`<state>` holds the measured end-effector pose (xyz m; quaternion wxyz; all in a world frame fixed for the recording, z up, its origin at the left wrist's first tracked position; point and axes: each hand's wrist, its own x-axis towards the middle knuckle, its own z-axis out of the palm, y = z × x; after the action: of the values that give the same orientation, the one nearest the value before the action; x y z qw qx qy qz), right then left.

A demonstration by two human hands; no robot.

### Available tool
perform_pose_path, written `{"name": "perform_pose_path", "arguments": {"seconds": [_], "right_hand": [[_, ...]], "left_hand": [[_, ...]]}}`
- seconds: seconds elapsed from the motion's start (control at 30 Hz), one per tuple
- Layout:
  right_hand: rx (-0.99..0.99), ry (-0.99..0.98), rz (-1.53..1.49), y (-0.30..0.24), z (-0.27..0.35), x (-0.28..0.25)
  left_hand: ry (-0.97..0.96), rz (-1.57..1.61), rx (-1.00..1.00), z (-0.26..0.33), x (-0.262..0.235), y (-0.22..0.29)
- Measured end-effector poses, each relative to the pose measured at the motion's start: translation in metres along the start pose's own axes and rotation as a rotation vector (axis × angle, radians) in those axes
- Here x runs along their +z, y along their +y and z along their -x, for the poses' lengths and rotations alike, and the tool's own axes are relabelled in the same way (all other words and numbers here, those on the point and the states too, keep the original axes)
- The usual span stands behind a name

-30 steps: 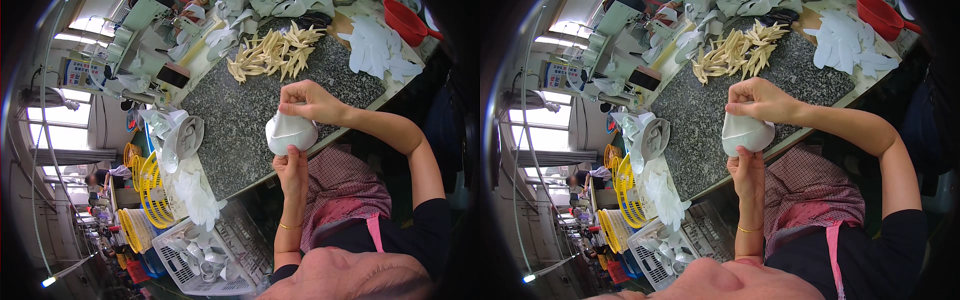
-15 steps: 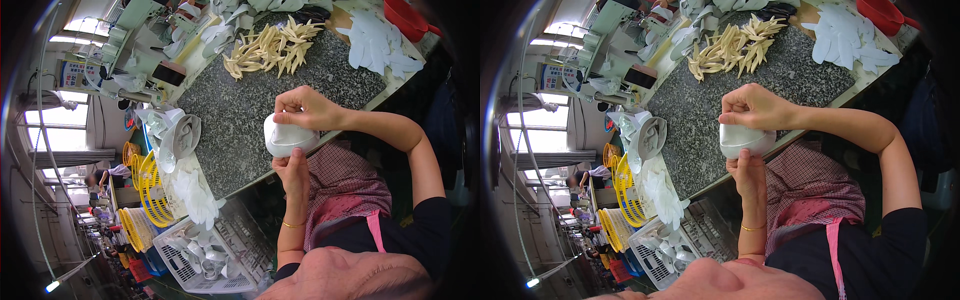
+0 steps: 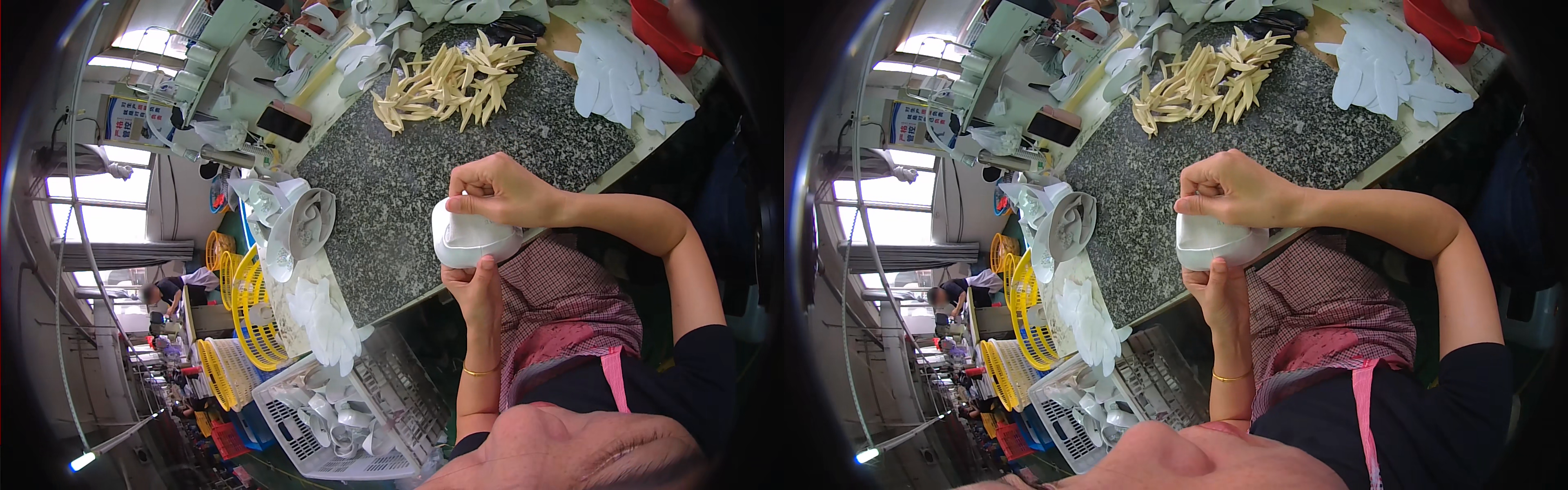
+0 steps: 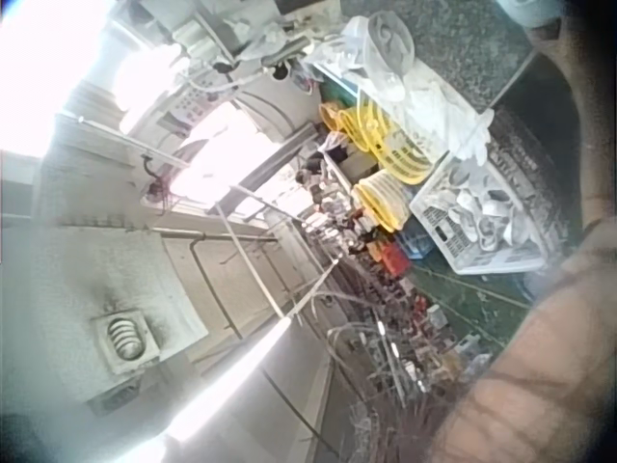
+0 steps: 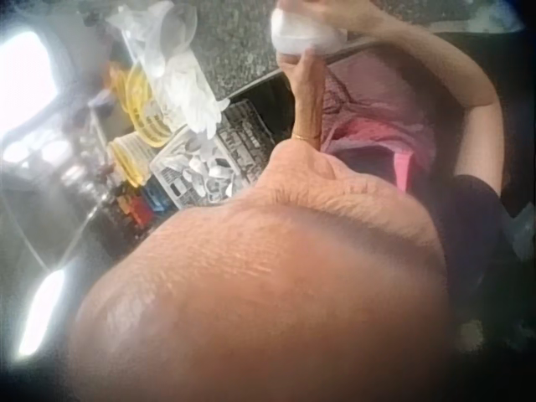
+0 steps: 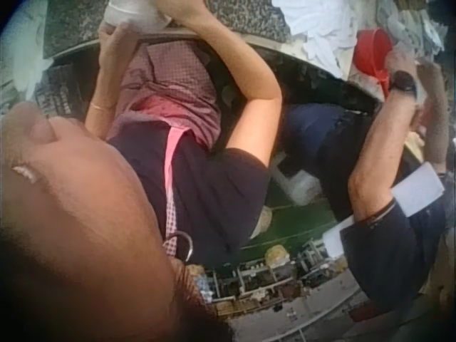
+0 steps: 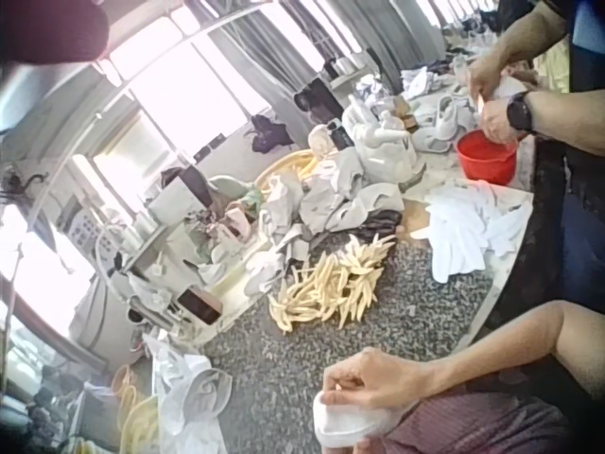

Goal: The person fits inner supports into shoe uppers and shapes the uppers around them by hand.

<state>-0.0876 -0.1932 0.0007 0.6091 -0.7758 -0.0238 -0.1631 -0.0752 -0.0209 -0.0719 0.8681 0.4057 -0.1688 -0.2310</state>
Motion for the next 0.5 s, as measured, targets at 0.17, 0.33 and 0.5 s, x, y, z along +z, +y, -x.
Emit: {"name": "perform_pose_path", "arguments": {"seconds": [0.17, 0.33, 0.5], "right_hand": [[-0.048, 0.042, 0.03, -0.01, 0.002, 0.004], [-0.098, 0.006, 0.051, -0.015, 0.004, 0.004], [-0.091, -0.054, 0.132, -0.015, 0.005, 0.0]], "left_hand": [[-0.035, 0.079, -0.068, 0.004, -0.007, -0.003], [-0.043, 0.3, -0.137, 0.011, -0.003, -0.005], [-0.097, 0.259, -0.131, 0.015, -0.009, -0.004]]}}
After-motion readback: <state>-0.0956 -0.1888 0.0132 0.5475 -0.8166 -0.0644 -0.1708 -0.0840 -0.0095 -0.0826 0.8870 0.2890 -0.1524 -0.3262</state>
